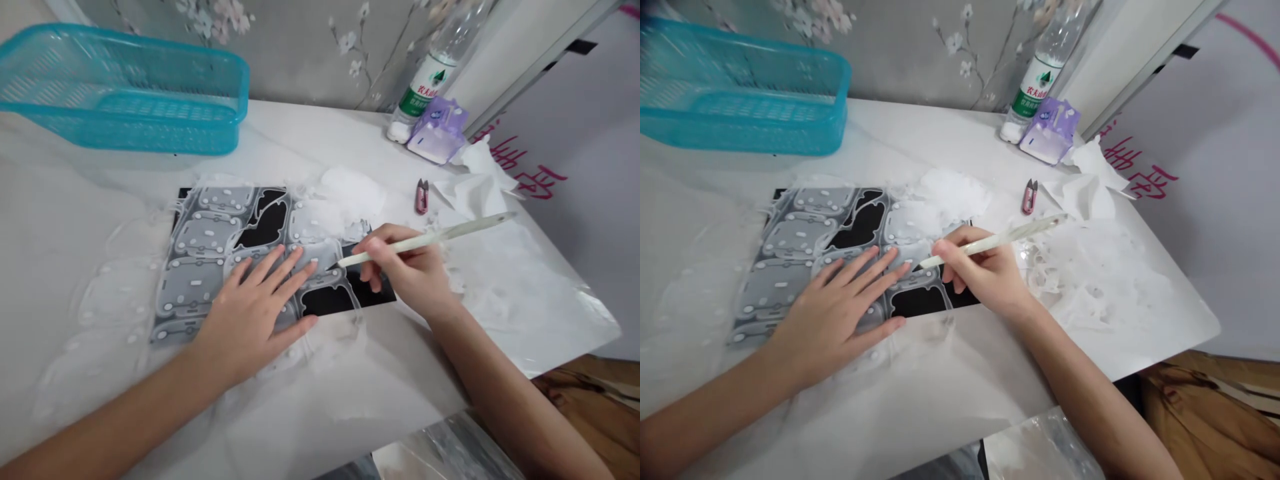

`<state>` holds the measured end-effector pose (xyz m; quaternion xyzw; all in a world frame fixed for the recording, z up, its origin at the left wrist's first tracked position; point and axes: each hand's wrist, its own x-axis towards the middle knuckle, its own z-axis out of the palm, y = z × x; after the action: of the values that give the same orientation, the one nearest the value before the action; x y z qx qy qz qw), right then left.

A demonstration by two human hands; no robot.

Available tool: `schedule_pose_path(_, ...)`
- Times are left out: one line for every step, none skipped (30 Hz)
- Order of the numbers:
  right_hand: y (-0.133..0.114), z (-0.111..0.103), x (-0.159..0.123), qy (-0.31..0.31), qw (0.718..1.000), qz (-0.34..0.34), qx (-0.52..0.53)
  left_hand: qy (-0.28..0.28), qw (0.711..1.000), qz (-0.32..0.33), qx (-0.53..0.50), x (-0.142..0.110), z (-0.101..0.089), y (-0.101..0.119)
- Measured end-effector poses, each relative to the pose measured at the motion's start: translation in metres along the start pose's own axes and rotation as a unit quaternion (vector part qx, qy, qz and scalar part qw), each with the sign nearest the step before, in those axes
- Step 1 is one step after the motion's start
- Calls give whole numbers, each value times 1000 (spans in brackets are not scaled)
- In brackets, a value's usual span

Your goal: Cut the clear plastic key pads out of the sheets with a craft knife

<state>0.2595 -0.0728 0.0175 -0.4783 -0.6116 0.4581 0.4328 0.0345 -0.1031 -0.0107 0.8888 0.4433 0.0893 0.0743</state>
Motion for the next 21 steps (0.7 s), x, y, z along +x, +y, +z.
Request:
schedule_pose_path(0, 2, 0, -22, 1000, 14, 7, 4, 1000, 0, -8, 0, 0, -1)
schedule_pose_path(0, 4, 0, -42, 999, 26, 10, 10, 1000, -1, -21, 0, -1, -1)
schedule_pose_path(-1, 6, 0, -58, 998, 34, 12, 19, 999, -4, -37, -1, -2, -1)
schedule_pose_path(0, 7, 0, -69, 997, 40, 15, 29, 998, -7, -53, -1, -3, -2)
schedule_pose_path(0, 7, 0, -77, 996, 46, 17, 37, 997, -8, -65, -1, -4, -2)
schedule_pose_path(0, 8, 0, -81, 995, 50, 19, 43, 996, -8, -71, -1, -5, -2)
schedule_pose_path(0, 8, 0, -83, 995, 56, 19, 45, 997, -3, -70, -1, -5, -2)
schedule_pose_path(0, 7, 0, -82, 994, 63, 17, 42, 997, 5, -65, -2, -5, -2)
schedule_pose_path(1, 7, 0, -82, 994, 68, 12, 37, 998, 17, -57, -2, -4, -2)
schedule_pose_path(1, 7, 0, -83, 994, 71, 6, 32, 998, 30, -49, -2, -3, -2)
schedule_pose_path(1, 7, 0, -85, 994, 72, 0, 28, 998, 42, -42, -3, -2, -2)
schedule_pose_path(2, 7, 0, -88, 994, 70, -5, 25, 998, 53, -36, -3, -1, -2)
schedule_pose_path(2, 7, -1, -91, 994, 66, -9, 23, 997, 63, -33, -4, 0, -2)
schedule_pose_path(3, 7, -1, -95, 993, 62, -11, 23, 997, 68, -32, -4, 0, -2)
schedule_pose_path(3, 7, -1, -99, 993, 58, -12, 22, 997, 71, -32, -4, 0, -2)
schedule_pose_path(3, 7, -1, -102, 993, 54, -14, 22, 997, 72, -32, -4, 0, -2)
schedule_pose_path(3, 7, -2, -104, 993, 53, -17, 20, 997, 73, -31, -4, 0, -2)
schedule_pose_path(4, 8, -2, -106, 993, 52, -19, 20, 997, 74, -30, -4, 0, -2)
schedule_pose_path(4, 8, -2, -107, 993, 53, -21, 20, 997, 75, -28, -4, 0, -2)
schedule_pose_path(4, 8, -2, -106, 993, 53, -23, 19, 997, 75, -27, -3, -1, -2)
schedule_pose_path(3, 8, -2, -106, 993, 52, -25, 20, 997, 76, -26, -3, -1, -1)
